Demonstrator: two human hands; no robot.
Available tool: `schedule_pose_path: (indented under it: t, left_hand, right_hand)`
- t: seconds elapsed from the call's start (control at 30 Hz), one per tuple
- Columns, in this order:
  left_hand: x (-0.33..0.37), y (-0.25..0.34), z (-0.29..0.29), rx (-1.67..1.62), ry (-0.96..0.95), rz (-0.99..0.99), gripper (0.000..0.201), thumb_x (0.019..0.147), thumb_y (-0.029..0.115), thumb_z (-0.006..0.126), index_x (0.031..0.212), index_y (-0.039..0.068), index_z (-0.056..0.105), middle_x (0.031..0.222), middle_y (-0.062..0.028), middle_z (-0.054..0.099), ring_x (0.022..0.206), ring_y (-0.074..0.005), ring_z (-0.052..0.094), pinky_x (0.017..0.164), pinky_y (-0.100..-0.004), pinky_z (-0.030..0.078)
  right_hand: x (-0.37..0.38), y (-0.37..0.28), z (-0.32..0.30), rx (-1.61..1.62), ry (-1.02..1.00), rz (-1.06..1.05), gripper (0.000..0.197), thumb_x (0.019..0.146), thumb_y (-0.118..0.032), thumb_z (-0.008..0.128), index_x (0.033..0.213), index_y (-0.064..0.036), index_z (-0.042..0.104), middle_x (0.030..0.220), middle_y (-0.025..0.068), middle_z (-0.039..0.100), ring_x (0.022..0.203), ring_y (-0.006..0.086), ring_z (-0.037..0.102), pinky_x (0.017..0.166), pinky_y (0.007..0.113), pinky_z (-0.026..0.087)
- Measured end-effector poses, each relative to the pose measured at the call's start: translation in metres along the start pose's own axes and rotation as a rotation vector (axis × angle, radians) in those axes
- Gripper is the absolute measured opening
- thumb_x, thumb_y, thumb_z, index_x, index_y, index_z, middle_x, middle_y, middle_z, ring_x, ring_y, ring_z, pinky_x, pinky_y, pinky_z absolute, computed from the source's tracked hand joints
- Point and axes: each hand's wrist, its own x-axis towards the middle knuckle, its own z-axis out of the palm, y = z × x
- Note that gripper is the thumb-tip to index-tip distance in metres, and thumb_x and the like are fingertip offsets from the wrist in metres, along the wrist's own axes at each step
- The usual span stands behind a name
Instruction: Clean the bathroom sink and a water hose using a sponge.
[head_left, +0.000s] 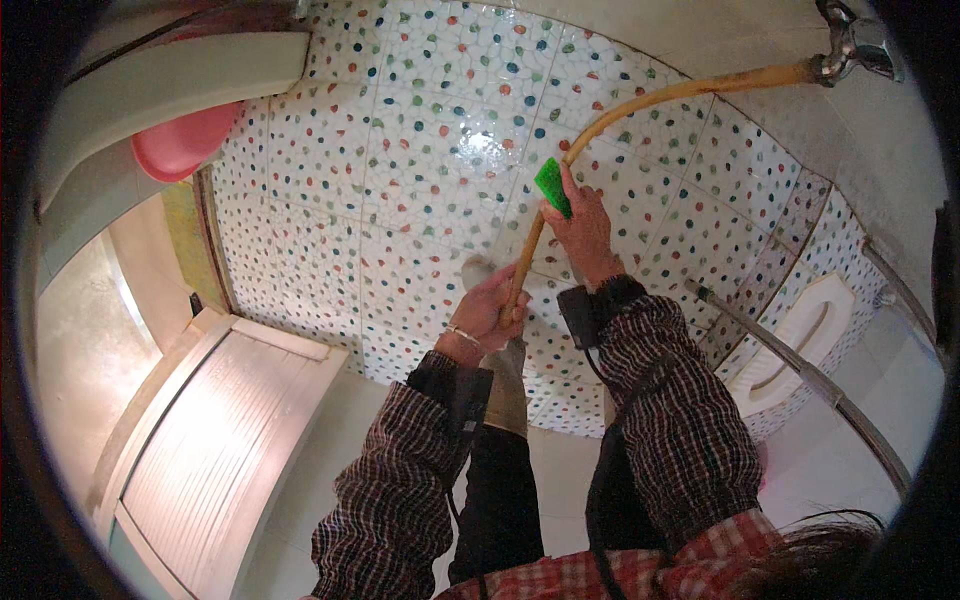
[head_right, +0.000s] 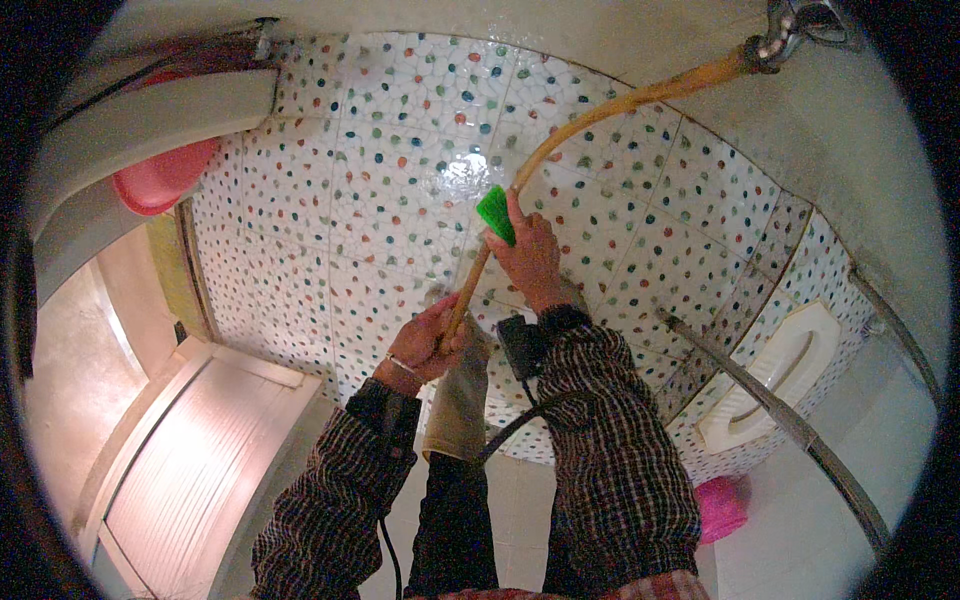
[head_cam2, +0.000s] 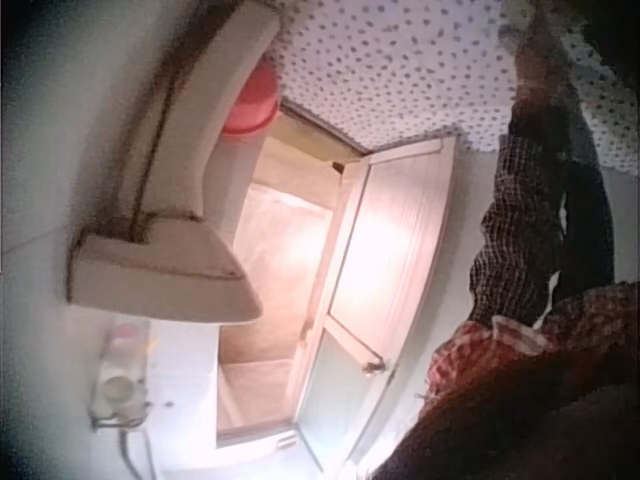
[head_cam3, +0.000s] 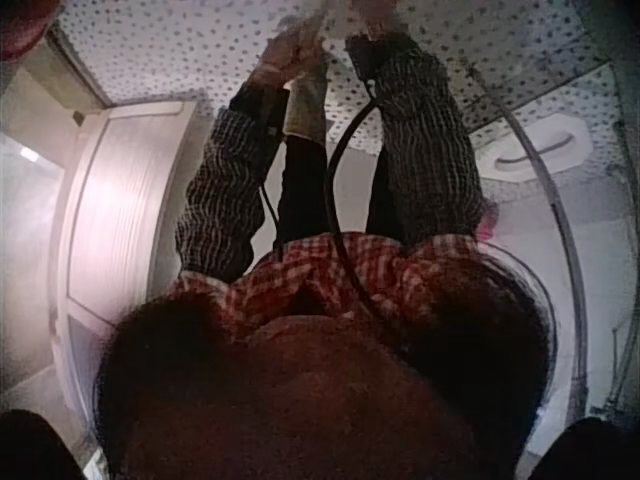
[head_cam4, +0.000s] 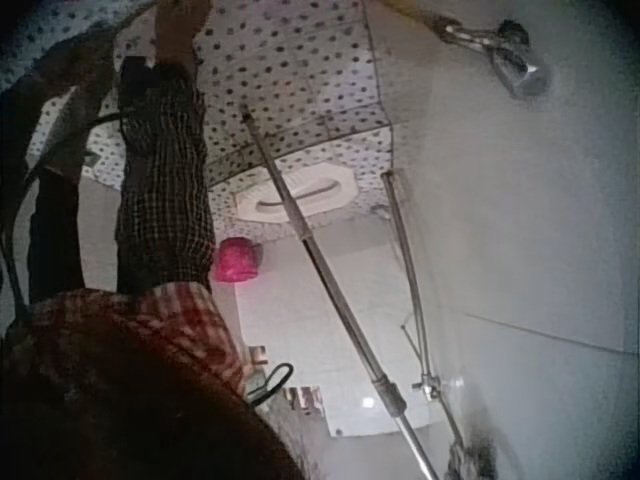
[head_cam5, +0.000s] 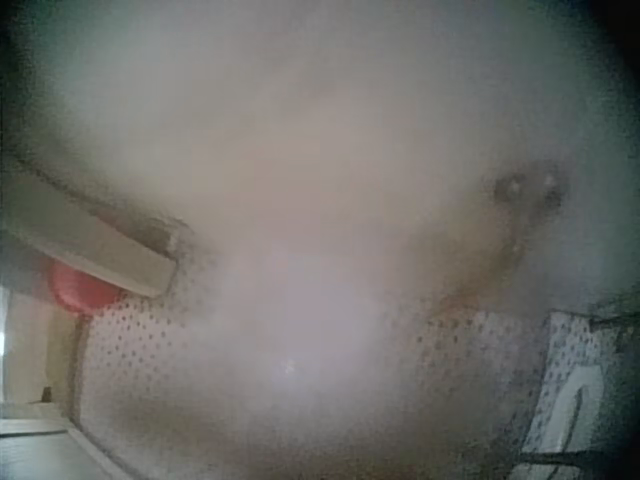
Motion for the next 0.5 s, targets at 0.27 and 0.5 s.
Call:
schedule_pose_path:
  t: [0.27, 0.5]
  left_hand:
    - [-0.002, 0.004, -0.059, 0.93, -0.053, 0.312, 0.036, 0.084, 0.022, 0.044, 0.115, 0.005, 0.037, 0.066, -0.0015, 0.046, 0.052, -0.0103, 0.043, 0.045, -0.023, 0.037]
    - [-0.018, -0.014, -0.032, 0.445, 0.071, 0.228, 0.035, 0.084, 0.015, 0.043, 0.117, 0.007, 0.036, 0.071, -0.0036, 0.05, 0.056, -0.0118, 0.047, 0.05, -0.024, 0.041]
  right_hand:
    - [-0.076, -0.054, 0.011, 0.357, -0.288, -0.093, 0.057, 0.074, -0.034, 0.054, 0.122, -0.0094, 0.037, 0.077, 0.0201, 0.05, 0.076, 0.0326, 0.051, 0.067, 0.04, 0.041]
    - [0.014, -0.011, -0.007, -0.487, 0.08, -0.286, 0.061, 0.068, -0.036, 0.06, 0.12, -0.0156, 0.037, 0.089, 0.0165, 0.051, 0.074, 0.0318, 0.052, 0.065, 0.042, 0.042]
